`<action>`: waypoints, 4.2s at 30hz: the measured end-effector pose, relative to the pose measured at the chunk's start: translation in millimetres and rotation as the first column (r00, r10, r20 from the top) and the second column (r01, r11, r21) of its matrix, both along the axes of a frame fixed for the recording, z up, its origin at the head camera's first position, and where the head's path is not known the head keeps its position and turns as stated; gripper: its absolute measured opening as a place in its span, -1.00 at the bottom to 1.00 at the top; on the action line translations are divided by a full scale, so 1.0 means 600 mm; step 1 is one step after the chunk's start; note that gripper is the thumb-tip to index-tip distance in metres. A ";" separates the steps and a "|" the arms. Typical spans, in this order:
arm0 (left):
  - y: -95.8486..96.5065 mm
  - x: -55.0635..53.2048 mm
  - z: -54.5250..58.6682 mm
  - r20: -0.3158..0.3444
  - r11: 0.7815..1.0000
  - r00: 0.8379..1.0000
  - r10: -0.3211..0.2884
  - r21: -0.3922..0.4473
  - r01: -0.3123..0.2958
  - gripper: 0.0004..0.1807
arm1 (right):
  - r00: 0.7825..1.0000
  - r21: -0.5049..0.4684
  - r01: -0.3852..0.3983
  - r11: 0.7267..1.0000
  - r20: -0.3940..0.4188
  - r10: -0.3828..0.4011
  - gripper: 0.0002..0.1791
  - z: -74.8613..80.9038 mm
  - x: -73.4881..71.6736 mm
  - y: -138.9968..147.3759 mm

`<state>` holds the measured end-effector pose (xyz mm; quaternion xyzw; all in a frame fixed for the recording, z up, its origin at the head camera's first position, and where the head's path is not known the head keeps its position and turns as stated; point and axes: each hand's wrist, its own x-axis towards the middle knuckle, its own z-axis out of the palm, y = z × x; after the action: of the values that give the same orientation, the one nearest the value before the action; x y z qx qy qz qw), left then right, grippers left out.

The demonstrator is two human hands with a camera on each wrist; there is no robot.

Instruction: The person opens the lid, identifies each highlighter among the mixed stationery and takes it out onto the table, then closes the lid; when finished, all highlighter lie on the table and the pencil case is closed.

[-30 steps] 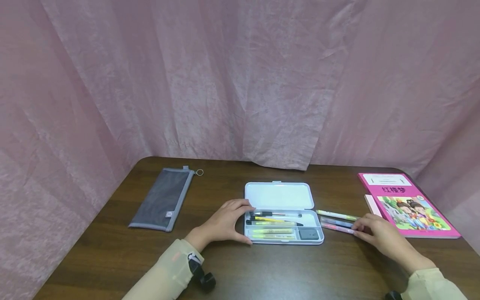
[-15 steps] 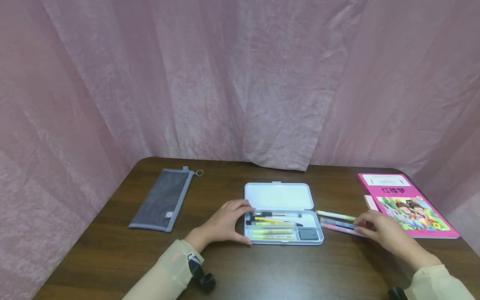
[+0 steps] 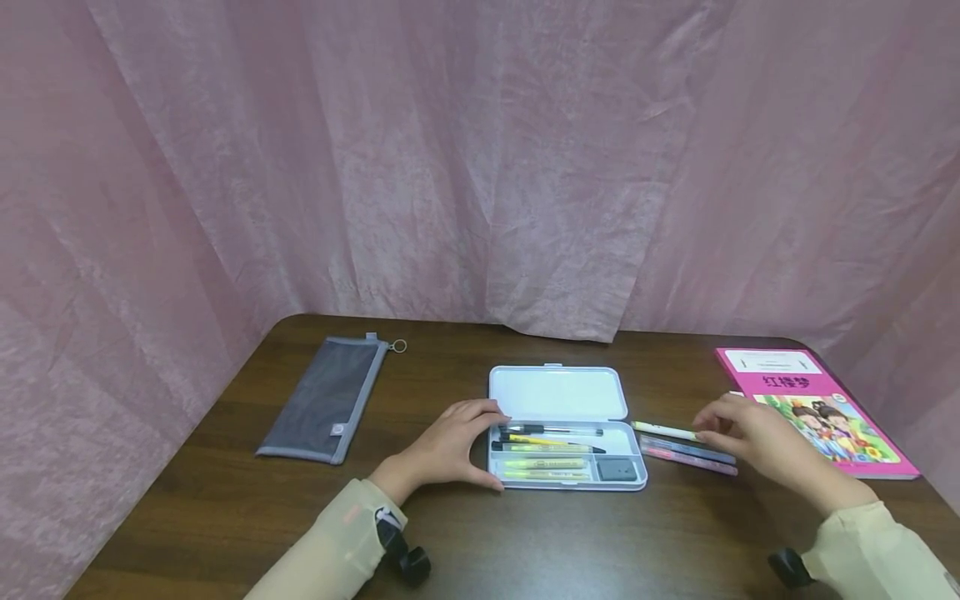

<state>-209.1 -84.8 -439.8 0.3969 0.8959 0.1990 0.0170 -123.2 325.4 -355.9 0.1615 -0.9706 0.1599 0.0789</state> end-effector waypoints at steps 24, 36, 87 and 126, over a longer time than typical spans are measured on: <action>0.000 0.001 0.002 0.014 1.000 1.000 0.013 -0.015 -0.013 -0.02 | 0.991 -0.024 -0.105 0.994 0.083 0.106 -0.80 0.025 -0.030 -0.088; 0.001 0.000 0.002 0.019 1.000 1.000 0.018 -0.014 -0.018 -0.03 | 0.975 -0.039 -0.170 0.985 0.140 0.174 -0.78 0.009 -0.050 -0.133; 0.000 0.000 -0.002 0.003 1.000 1.000 0.008 -0.002 -0.008 -0.03 | 0.944 -0.010 -0.257 0.966 0.214 0.253 -0.85 -0.058 -0.074 -0.212; 0.000 -0.002 -0.001 0.002 1.000 1.000 -0.001 0.006 0.001 -0.03 | 0.949 -0.023 -0.262 0.965 0.178 0.262 -0.88 -0.002 -0.058 -0.185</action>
<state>-210.1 -84.9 -440.6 0.3974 0.8950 0.2019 0.0168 -158.2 214.3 -357.0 0.2739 -0.9438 0.1823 -0.0308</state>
